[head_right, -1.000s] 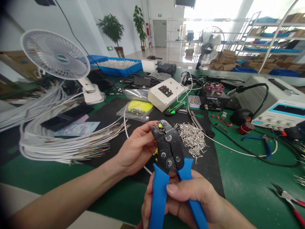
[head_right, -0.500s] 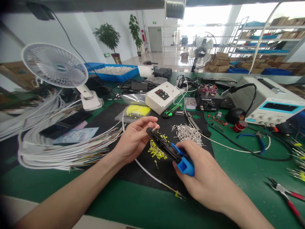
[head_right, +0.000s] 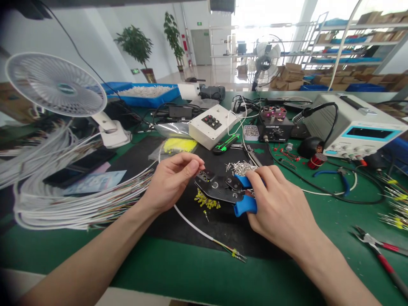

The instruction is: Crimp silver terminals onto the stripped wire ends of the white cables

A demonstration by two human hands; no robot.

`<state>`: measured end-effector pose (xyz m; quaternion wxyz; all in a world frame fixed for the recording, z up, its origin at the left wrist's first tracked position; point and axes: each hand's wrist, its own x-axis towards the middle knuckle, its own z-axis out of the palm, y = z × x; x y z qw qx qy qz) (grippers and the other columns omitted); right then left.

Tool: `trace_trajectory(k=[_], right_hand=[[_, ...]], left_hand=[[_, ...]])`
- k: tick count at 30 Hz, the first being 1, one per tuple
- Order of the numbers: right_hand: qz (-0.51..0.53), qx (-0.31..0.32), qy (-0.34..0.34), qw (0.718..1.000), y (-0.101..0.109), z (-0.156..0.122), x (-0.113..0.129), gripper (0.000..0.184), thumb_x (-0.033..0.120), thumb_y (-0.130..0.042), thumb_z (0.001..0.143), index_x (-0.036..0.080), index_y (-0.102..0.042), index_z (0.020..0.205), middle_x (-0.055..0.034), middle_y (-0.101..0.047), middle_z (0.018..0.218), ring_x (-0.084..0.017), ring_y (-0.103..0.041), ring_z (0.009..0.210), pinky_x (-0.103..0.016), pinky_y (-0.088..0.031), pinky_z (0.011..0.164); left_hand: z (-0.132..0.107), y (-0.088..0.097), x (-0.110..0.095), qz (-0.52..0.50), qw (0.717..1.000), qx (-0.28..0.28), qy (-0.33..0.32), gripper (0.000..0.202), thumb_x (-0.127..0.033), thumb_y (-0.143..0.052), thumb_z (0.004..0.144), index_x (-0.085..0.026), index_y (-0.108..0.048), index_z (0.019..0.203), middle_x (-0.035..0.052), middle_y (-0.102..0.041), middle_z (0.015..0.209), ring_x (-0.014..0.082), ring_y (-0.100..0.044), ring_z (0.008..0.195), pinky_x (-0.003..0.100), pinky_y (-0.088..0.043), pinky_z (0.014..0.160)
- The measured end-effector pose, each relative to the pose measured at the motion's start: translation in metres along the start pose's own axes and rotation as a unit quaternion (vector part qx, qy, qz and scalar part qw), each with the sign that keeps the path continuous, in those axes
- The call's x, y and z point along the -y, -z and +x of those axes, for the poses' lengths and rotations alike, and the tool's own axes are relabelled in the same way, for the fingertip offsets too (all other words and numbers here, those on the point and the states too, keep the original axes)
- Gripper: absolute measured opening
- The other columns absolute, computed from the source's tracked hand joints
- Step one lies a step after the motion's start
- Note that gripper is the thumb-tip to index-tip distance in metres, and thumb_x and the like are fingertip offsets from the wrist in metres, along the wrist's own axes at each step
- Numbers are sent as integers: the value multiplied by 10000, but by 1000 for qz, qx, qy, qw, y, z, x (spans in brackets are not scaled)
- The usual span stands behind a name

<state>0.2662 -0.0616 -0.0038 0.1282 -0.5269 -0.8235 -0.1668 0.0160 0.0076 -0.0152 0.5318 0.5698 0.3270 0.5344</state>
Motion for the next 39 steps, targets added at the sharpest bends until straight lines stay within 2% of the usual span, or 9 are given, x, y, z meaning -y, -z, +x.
trace_trajectory(k=[8,12,15,18,22,25,30,35,39], right_hand=[[21,10,-7,1000,-3,1,0,498,179,-583,713,129,-572,1208,-172,-637,1146,-355,-592,1052,-439,-550,739],[113,-12,-64,991,-8,1,-3,481,184,-609,718,137,-571,1195,-142,-649,1082,-325,-622,1016,-424,-528,829],[223,-33,-153,962,-6,2,-2,346,247,-634,806,186,-587,1143,-80,-674,1002,-250,-640,866,-369,-506,785],[312,-34,-233,920,-3,6,1,255,343,-647,874,217,-592,1088,-30,-672,919,-187,-597,729,-323,-466,699],[398,-68,-275,873,-5,10,1,336,386,-714,843,230,-526,1074,20,-627,866,-153,-554,708,-285,-440,661],[442,-50,-299,844,-6,11,-1,282,446,-709,847,219,-546,875,50,-567,686,-133,-502,603,-273,-411,584],[467,-30,-354,810,-1,11,-6,465,546,-706,835,204,-567,553,-1,-580,531,-150,-510,533,-301,-397,530],[508,-59,-346,787,-2,9,-10,432,534,-715,845,185,-685,593,-35,-683,650,-188,-621,658,-331,-464,666],[554,-75,-343,755,-4,7,-10,376,519,-744,831,167,-758,698,-66,-726,754,-215,-646,735,-368,-483,736]], left_hand=[[2,2,1,49,999,-8,-22,212,-388,-735,895,-179,-743,930,47,-711,888,138,-605,754,248,-472,709],[-3,2,-7,161,986,1,-48,252,-419,-652,951,-176,-713,924,34,-677,833,135,-572,701,249,-435,654],[-12,-3,-16,270,941,194,-67,251,-426,-675,934,-180,-709,908,36,-680,840,155,-598,746,267,-439,699],[-25,-11,-15,341,838,410,-109,287,-457,-752,865,-190,-720,963,61,-708,899,199,-628,832,298,-450,750],[-38,-19,-1,406,770,469,-150,157,-342,-694,924,-197,-715,978,78,-703,884,232,-625,883,322,-456,774],[-37,-20,3,386,789,460,-127,113,-256,-612,964,-195,-708,964,74,-698,903,216,-633,887,309,-465,807],[-29,-22,-1,271,902,336,-23,168,-336,-610,974,-197,-704,986,58,-706,923,168,-654,791,270,-488,733],[-25,-22,3,116,949,260,139,264,-433,-661,932,-189,-678,1031,70,-679,995,135,-642,666,237,-489,554],[-21,-18,5,69,960,246,114,222,-377,-722,898,-163,-709,955,85,-658,1080,121,-604,735,242,-482,630]])
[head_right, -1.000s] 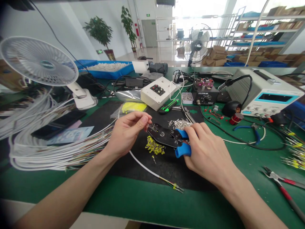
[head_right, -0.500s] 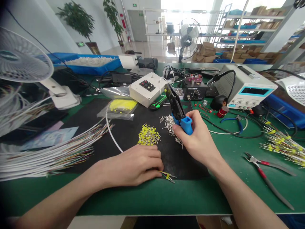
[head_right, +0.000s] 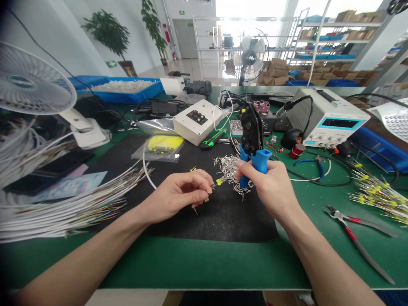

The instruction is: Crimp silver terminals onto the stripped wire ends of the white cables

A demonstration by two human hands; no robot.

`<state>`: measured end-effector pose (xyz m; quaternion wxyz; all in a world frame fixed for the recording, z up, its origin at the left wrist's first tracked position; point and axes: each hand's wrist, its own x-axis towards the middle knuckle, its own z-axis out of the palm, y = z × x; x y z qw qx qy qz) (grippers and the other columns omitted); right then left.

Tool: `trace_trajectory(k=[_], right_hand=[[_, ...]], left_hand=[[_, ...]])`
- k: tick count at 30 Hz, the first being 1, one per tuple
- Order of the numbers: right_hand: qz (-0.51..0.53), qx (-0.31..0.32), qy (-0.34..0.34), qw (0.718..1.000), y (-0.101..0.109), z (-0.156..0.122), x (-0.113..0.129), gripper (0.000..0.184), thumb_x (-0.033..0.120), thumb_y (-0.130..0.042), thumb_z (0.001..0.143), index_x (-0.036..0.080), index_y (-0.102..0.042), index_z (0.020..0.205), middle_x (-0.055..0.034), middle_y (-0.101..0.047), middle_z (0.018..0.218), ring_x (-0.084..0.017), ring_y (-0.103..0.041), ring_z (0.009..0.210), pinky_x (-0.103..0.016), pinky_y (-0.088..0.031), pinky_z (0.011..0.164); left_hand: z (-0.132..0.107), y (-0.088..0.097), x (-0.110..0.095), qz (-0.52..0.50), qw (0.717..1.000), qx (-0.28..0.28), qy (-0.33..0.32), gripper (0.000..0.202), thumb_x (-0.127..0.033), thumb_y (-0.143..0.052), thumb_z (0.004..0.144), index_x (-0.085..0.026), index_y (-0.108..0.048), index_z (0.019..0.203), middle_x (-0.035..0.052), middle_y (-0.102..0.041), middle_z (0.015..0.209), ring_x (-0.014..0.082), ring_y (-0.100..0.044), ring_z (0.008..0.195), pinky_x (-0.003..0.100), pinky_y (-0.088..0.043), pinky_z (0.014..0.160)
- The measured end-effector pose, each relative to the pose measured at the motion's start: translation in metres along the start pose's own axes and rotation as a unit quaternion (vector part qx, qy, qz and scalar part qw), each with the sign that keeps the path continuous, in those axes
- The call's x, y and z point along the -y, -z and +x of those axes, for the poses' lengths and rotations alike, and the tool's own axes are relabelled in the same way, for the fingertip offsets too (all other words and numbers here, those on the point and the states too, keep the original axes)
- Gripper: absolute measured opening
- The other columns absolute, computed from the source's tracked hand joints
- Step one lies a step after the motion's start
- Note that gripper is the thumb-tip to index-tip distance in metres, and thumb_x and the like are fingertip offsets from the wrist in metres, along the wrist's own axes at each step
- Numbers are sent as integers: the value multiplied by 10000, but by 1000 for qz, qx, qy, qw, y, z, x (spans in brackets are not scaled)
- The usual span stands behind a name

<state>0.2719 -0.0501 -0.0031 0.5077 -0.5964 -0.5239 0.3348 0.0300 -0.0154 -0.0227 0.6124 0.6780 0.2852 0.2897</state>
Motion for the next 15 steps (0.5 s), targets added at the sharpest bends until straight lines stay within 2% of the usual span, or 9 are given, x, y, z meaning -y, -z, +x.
trace_trajectory(k=[4,7,10,15], right_hand=[[4,-10,-6,1000,-2,-3,2,334,506,-789,792,178,-769,730,-67,-741,781,-240,-667,799,-381,-494,763],[3,14,-17,1000,-5,-7,3,337,515,-825,748,188,-788,825,-70,-748,811,-265,-677,851,-383,-508,747],[-18,49,-21,998,-12,-14,3,375,512,-836,737,191,-802,928,-55,-737,792,-243,-668,789,-359,-501,686],[-47,74,16,996,-26,-24,5,294,453,-827,770,224,-802,954,-27,-735,888,-199,-656,778,-334,-502,713]], left_hand=[[2,1,-1,-12,999,-38,-8,217,-355,-735,893,-147,-719,955,87,-674,1029,156,-603,861,265,-470,746],[3,-2,1,-44,995,-89,-4,244,-362,-753,878,-148,-722,989,70,-683,935,153,-589,822,262,-457,739],[3,-7,3,-55,989,-135,-13,233,-357,-760,873,-159,-739,994,63,-691,920,152,-590,814,259,-458,745],[2,-12,5,-26,992,-124,-18,201,-341,-743,890,-171,-752,995,55,-713,939,160,-615,859,254,-472,779]])
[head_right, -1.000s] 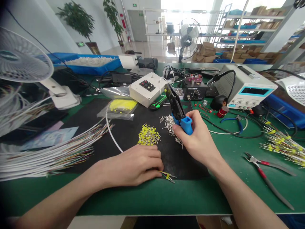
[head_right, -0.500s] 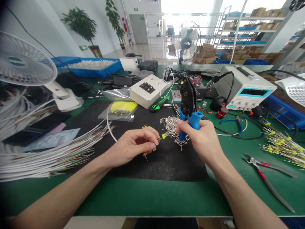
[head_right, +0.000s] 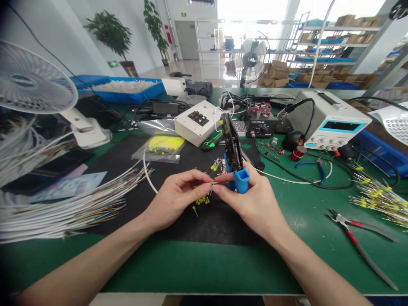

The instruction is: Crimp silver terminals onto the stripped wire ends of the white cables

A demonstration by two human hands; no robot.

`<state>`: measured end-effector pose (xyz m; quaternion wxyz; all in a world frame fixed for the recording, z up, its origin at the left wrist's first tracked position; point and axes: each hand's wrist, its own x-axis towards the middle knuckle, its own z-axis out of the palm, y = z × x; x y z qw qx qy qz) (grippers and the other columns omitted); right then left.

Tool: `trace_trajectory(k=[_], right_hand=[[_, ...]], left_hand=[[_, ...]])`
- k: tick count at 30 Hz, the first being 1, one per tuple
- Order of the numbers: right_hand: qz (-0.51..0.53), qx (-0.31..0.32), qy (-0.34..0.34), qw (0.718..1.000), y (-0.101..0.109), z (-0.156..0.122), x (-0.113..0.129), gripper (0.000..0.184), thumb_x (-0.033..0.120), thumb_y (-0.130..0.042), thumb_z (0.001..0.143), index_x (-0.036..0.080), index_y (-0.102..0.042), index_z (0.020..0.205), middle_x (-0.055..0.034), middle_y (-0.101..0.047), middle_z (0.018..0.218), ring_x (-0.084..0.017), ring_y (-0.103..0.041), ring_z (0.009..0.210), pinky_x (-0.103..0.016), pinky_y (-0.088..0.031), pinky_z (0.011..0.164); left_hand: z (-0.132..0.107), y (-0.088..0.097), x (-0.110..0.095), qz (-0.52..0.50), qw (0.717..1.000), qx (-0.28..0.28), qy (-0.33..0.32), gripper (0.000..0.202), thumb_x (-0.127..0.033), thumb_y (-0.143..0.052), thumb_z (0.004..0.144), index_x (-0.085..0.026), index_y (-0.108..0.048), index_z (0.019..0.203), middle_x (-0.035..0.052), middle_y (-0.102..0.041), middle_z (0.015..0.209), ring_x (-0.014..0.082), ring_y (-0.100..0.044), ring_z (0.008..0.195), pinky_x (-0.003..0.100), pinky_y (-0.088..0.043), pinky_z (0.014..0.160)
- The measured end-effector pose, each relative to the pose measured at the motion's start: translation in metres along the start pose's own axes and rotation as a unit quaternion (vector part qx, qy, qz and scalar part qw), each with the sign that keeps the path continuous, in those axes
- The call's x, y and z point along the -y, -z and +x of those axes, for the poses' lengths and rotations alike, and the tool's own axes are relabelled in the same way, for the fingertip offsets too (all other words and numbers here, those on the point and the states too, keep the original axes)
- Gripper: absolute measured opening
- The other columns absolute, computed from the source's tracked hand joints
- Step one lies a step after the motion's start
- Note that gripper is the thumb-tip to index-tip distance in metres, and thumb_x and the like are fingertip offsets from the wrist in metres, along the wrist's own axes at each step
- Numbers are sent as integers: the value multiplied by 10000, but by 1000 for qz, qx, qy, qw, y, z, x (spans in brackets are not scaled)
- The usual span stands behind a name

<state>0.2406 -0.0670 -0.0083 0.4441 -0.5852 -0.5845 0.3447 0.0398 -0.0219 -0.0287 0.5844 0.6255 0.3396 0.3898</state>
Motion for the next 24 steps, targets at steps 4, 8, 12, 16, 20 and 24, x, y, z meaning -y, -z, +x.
trace_trajectory(k=[4,8,12,16,20,24], right_hand=[[-26,-9,18,999,-6,-2,1,239,439,-786,814,231,-803,932,-33,-736,939,-204,-663,805,-354,-505,766],[-28,-16,1,999,-7,-2,1,236,433,-796,799,219,-797,900,-30,-740,894,-207,-666,799,-349,-500,759],[1,-6,-17,1000,-6,0,-1,238,429,-815,781,213,-791,880,-12,-735,821,-179,-640,737,-320,-484,711],[17,0,-36,999,-7,2,-4,286,476,-821,770,211,-795,875,-5,-720,749,-170,-612,689,-313,-465,678],[23,23,-71,997,-9,2,-7,351,540,-813,762,205,-767,856,-7,-722,754,-174,-604,687,-316,-456,669],[29,73,-77,994,-14,-2,-10,389,583,-750,815,195,-738,830,-37,-750,880,-222,-654,829,-346,-464,761]], left_hand=[[-1,-1,0,5,1000,6,-3,198,-345,-746,887,-175,-753,989,40,-705,911,152,-616,829,245,-473,744],[-2,-2,-1,3,1000,4,-10,201,-336,-734,900,-175,-760,1019,54,-729,970,162,-637,886,247,-489,794],[-2,-1,-3,39,999,-7,-30,209,-338,-720,914,-178,-779,1035,56,-729,967,158,-637,870,247,-480,784],[-2,0,-4,73,996,-20,-46,194,-335,-713,917,-178,-781,1008,49,-714,920,163,-627,842,265,-471,760],[0,5,-4,83,984,-124,-100,155,-314,-712,917,-186,-761,988,40,-711,926,165,-625,844,275,-471,764],[3,11,-8,104,934,-269,-210,94,-259,-722,905,-200,-757,969,32,-690,909,157,-610,841,279,-471,762]])
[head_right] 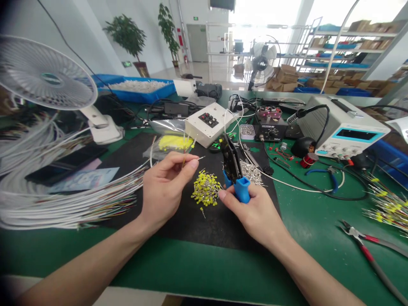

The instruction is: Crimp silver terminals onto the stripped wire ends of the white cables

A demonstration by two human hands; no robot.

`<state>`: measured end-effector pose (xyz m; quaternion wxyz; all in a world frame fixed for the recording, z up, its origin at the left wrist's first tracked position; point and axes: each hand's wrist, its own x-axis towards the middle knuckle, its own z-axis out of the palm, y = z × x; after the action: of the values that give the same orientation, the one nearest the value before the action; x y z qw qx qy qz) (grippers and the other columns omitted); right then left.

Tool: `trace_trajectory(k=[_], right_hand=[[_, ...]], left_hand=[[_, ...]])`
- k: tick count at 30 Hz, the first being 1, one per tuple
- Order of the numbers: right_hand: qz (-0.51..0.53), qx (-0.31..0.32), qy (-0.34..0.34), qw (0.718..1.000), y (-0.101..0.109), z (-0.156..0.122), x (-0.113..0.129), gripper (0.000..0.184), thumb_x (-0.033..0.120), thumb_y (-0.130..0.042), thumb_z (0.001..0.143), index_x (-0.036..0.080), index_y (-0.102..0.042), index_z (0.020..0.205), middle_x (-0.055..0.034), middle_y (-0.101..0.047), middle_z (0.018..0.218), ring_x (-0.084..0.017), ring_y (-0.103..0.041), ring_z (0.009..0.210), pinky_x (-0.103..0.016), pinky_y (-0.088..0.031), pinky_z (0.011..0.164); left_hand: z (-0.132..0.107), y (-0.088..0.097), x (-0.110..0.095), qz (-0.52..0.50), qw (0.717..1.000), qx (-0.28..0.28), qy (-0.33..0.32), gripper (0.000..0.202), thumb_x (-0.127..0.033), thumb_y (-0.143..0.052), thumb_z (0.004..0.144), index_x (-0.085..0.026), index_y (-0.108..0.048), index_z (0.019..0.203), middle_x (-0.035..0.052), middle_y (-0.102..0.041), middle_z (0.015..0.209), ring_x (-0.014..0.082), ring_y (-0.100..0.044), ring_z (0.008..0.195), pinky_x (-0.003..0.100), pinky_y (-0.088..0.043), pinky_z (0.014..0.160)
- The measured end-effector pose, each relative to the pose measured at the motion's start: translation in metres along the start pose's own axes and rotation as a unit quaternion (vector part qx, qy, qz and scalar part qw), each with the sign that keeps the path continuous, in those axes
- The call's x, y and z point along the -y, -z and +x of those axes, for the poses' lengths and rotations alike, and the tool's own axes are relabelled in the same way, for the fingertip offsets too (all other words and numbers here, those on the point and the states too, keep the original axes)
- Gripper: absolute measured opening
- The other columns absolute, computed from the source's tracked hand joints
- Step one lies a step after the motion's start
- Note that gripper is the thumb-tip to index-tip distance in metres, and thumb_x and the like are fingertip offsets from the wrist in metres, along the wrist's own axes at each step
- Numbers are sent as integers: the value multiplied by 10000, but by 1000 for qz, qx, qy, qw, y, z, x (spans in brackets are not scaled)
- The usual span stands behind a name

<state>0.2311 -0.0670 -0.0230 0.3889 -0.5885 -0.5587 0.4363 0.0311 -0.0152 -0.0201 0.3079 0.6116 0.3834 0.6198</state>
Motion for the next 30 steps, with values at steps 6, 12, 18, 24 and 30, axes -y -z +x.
trace_trajectory(k=[6,12,18,24,30], right_hand=[[-38,37,17,998,-9,-5,-3,373,557,-707,865,188,-673,816,-30,-718,843,-202,-621,787,-337,-442,732],[-74,17,33,997,-15,-7,1,351,525,-718,863,197,-617,788,14,-634,732,-156,-550,674,-312,-410,664],[-93,6,71,993,-15,-8,2,300,480,-719,875,206,-626,800,7,-624,810,-157,-554,712,-317,-411,695],[-82,4,65,994,-14,-8,1,282,475,-723,872,211,-629,834,13,-610,803,-163,-553,722,-320,-412,713],[-97,-1,71,993,-15,-7,0,297,479,-722,869,207,-639,784,-5,-622,841,-168,-553,731,-324,-411,707]], left_hand=[[1,3,-5,38,997,-41,-58,87,-184,-719,897,-192,-762,971,17,-636,863,124,-582,765,255,-458,677],[0,4,-6,40,997,-39,-49,78,-192,-731,894,-186,-759,966,14,-628,856,121,-586,763,247,-456,657],[0,5,-7,32,998,-36,-45,74,-200,-725,900,-195,-751,969,13,-624,870,119,-584,762,244,-455,643],[-2,4,-8,31,998,-38,-45,71,-195,-724,898,-193,-745,965,11,-613,854,117,-575,740,249,-462,642],[-1,6,-8,35,998,-37,-44,66,-204,-720,899,-204,-743,961,12,-612,859,121,-575,734,248,-465,626]])
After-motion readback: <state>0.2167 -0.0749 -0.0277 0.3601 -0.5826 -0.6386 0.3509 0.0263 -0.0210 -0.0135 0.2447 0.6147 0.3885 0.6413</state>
